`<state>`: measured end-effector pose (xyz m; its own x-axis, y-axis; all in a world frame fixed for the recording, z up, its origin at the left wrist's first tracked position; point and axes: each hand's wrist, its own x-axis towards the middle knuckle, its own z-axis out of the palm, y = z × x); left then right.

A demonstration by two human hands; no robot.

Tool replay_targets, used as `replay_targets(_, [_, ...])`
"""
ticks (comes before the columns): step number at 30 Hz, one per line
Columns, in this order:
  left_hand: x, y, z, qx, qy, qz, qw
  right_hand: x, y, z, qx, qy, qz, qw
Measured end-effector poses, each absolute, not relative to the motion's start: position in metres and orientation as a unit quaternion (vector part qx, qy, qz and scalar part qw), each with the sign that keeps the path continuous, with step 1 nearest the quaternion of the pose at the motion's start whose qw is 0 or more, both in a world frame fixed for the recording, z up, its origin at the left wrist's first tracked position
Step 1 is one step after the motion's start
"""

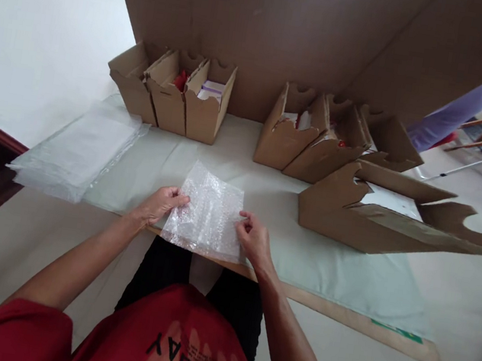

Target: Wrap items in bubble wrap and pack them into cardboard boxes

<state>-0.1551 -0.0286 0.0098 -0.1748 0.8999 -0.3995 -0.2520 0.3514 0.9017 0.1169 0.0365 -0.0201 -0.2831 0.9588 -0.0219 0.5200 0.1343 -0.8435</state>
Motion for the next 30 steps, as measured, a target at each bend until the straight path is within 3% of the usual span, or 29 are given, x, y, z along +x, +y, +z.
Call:
replay_targets(3, [-0.156, -0.025, 0.007, 0.305, 0.604, 0.486, 0.554, 0.132, 0.036, -0.016, -0.506, -0.641, 0.440, 0.374])
replay_targets(8, [-0.143, -0.026, 0.014, 0.376, 0.684, 0.523, 0.343, 0.140, 0.037, -0.002, -0.468, -0.550, 0.503, 0.475])
replay_targets(10, [-0.127, -0.029, 0.024, 0.446, 0.670, 0.505, 0.313, 0.137, 0.038, 0.003, -0.445, -0.539, 0.518, 0.493])
replay_targets(15, [-0.074, -0.026, 0.045, 0.556, 0.605, 0.436, 0.368, 0.119, 0.037, 0.012, -0.383, -0.525, 0.555, 0.518])
replay_targets(24, [-0.045, -0.003, 0.040, 0.452, 0.593, 0.442, 0.499, 0.092, 0.029, 0.006, -0.337, -0.465, 0.634, 0.518])
replay_targets(30, [-0.052, -0.006, 0.049, 0.439, 0.578, 0.449, 0.521, 0.090, 0.028, 0.005, -0.337, -0.462, 0.642, 0.511])
